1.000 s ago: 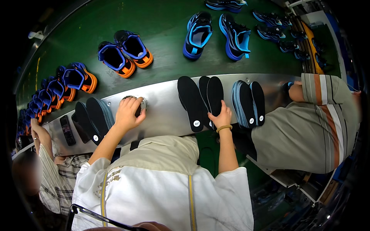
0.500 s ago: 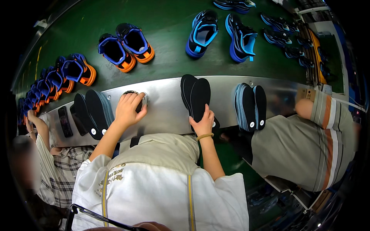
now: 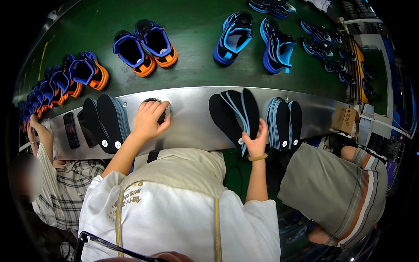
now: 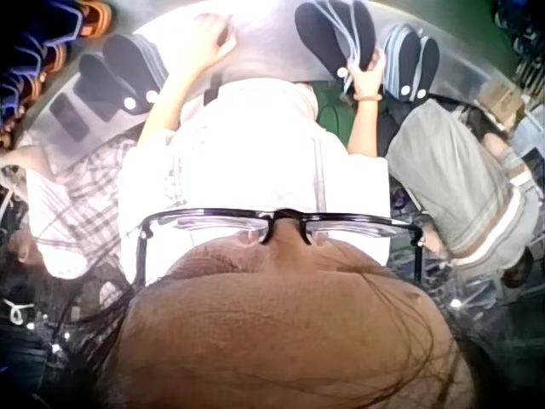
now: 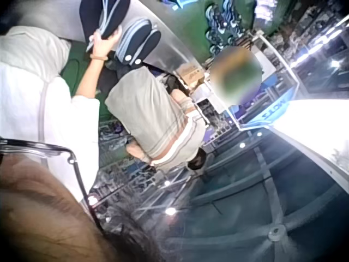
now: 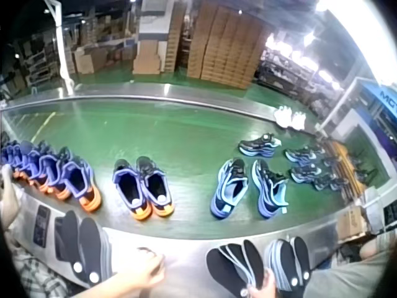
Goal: The person inserts insoles into shoes on an assembly line. They pick up a blue insole, place it inside a black and blue sneaker, and smooth it down by hand before placing the shoe back on the conveyor belt and repeating the process with another shoe.
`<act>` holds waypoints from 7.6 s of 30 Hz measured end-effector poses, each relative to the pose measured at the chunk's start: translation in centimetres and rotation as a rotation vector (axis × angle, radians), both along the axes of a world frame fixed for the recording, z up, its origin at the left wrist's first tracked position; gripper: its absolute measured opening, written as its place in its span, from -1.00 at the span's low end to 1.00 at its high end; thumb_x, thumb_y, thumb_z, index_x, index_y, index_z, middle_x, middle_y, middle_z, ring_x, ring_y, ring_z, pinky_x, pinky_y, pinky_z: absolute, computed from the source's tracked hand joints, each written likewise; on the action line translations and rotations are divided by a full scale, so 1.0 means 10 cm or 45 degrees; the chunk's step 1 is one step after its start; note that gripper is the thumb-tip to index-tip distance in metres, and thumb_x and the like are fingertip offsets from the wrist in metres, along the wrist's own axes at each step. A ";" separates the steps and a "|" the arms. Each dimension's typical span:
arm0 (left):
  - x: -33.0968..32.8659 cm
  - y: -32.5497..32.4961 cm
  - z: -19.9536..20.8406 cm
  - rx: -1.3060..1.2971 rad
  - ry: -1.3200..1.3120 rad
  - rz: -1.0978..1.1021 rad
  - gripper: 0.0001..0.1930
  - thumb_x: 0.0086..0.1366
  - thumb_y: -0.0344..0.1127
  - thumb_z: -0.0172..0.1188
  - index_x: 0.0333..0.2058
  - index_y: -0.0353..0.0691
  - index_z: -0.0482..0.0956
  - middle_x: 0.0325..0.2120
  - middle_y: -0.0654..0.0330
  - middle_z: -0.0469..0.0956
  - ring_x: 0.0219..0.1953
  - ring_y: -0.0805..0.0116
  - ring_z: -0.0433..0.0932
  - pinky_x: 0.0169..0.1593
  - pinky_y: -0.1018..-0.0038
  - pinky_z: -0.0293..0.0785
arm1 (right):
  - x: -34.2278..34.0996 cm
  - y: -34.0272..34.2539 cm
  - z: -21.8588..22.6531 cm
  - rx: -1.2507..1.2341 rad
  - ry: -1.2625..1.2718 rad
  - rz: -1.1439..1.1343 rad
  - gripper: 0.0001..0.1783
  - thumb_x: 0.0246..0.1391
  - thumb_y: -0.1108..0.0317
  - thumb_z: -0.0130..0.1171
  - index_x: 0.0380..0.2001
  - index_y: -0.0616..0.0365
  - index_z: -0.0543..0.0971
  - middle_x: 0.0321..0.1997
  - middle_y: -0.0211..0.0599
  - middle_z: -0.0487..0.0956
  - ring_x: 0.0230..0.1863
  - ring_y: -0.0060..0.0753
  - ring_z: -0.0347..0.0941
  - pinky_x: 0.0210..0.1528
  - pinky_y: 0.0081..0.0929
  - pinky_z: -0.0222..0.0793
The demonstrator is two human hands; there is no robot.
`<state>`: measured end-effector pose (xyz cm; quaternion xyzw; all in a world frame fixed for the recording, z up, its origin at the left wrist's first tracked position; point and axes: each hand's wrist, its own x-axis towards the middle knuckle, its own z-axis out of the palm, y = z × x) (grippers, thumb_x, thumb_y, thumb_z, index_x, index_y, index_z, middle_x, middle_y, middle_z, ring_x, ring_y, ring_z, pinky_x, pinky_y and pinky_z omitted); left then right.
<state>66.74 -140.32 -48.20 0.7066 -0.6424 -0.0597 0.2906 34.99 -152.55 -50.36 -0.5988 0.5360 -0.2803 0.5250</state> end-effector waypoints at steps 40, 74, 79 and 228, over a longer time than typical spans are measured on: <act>-0.31 -0.24 0.07 -0.006 0.039 0.081 -0.56 -0.21 -0.32 0.16 -0.23 -0.23 0.40 -0.51 0.15 0.36 -0.42 0.21 0.34 -0.31 0.41 0.23 | -0.14 -0.04 -0.14 -0.535 0.844 0.673 -0.19 -0.45 0.18 0.22 0.00 0.12 0.20 -0.19 -0.08 0.25 -0.12 -0.07 0.20 -0.07 -0.29 0.17; -0.17 -3.68 -0.17 0.174 0.945 0.182 -0.71 0.10 -0.14 0.03 -0.39 -0.29 0.38 -0.69 0.15 0.34 -0.64 0.33 0.31 -0.52 0.45 0.26 | -0.68 -0.61 -0.04 0.048 0.206 0.150 -0.46 -0.27 0.26 0.22 -0.19 0.28 0.31 -0.41 -0.05 0.42 -0.40 -0.02 0.36 -0.27 -0.37 0.29; -0.31 -3.46 -0.52 -0.267 0.315 0.117 -0.61 0.02 -0.39 0.07 -0.15 -0.24 0.19 -0.19 -0.15 0.23 -0.41 -0.10 0.41 -0.37 0.23 0.37 | -0.58 -0.92 0.02 -0.425 0.740 0.402 -0.52 -0.15 0.39 0.04 -0.08 0.21 0.29 -0.09 0.00 0.26 -0.06 0.02 0.18 -0.03 -0.26 0.11; -1.34 -0.96 0.17 0.521 -0.303 0.186 -0.43 -0.16 -0.15 0.09 -0.09 -0.19 0.30 0.00 -0.03 0.12 0.08 -0.02 0.01 -0.02 0.03 -0.03 | 0.92 -2.35 0.59 -0.399 0.953 0.826 -0.29 -0.50 -0.24 0.11 -0.24 -0.02 0.48 -0.26 -0.15 0.48 -0.19 -0.16 0.37 -0.07 -0.38 0.15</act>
